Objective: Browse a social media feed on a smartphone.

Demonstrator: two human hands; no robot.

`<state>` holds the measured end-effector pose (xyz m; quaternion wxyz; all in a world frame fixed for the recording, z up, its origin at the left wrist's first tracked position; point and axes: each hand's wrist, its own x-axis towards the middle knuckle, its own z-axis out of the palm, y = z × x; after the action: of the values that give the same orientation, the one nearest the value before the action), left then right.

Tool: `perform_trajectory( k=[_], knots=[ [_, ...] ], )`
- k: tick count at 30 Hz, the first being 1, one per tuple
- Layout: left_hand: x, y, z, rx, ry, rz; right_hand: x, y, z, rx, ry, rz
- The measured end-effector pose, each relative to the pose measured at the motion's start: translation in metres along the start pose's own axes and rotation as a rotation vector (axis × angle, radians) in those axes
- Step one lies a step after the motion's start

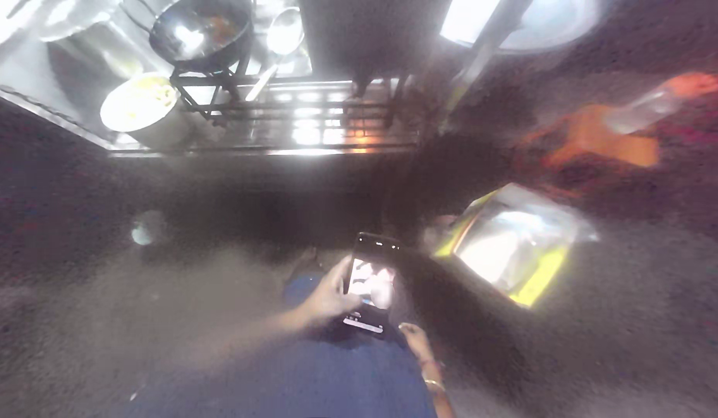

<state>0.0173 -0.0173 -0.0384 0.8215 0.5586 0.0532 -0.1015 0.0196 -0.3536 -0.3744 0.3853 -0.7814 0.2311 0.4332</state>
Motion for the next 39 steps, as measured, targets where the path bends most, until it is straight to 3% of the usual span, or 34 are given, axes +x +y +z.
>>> perform_trajectory(
  k=[14, 39],
  knots=[
    [-0.006, -0.003, -0.008, 0.033, -0.053, 0.063, 0.007, 0.006, 0.005, 0.043, 0.004, -0.006],
    [-0.016, -0.001, -0.010, 0.027, -0.009, -0.002, 0.014, 0.023, 0.014, -0.036, 0.000, -0.039]
  ],
)
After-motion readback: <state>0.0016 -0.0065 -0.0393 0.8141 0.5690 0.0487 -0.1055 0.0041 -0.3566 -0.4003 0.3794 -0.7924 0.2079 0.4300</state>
